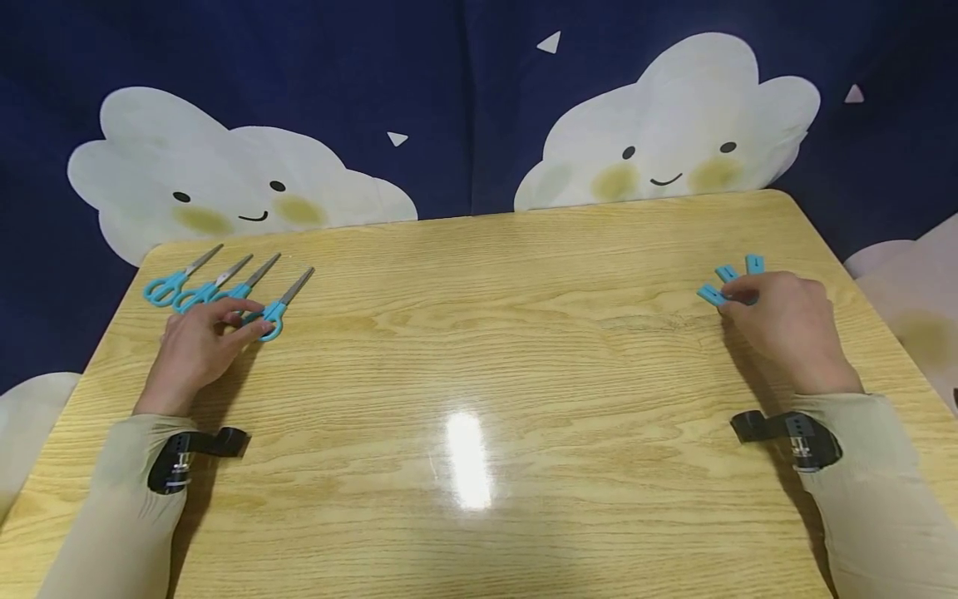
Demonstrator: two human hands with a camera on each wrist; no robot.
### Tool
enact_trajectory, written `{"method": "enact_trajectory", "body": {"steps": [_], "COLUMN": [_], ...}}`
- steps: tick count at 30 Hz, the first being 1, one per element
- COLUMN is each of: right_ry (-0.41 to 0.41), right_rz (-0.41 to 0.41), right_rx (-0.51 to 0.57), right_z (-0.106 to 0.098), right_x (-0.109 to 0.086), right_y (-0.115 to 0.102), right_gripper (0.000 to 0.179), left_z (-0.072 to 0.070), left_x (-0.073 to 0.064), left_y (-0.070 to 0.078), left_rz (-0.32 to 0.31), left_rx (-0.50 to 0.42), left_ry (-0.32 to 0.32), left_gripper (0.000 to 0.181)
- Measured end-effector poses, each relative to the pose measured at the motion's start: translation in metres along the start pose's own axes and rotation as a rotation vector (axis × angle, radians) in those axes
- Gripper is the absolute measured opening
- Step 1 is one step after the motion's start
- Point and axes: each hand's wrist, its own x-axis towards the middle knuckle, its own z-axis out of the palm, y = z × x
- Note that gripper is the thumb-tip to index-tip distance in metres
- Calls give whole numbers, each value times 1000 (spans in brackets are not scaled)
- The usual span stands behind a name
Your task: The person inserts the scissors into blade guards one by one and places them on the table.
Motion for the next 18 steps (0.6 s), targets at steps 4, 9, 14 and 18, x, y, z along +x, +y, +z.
{"method": "enact_trajectory", "body": {"steps": [4,9,14,18], "right_ry": [-3,-21,-35,-27], "right_rz": [18,-5,-3,-12], "right_rx": [7,19,48,42], "right_z": [-1,1,2,3], "right_x": [0,-1,0,-2], "right_y": [0,0,-2,-5], "right_gripper": [35,43,52,50], "left_z": [1,1,0,-3], "left_x": [-1,0,-1,-2], "left_y": [0,1,2,3], "left_rz": [11,27,8,-38], "left_rx": [-16,-26,-29,-24], "left_ry": [3,1,-3,-25], "left_gripper": [41,41,45,49]}}
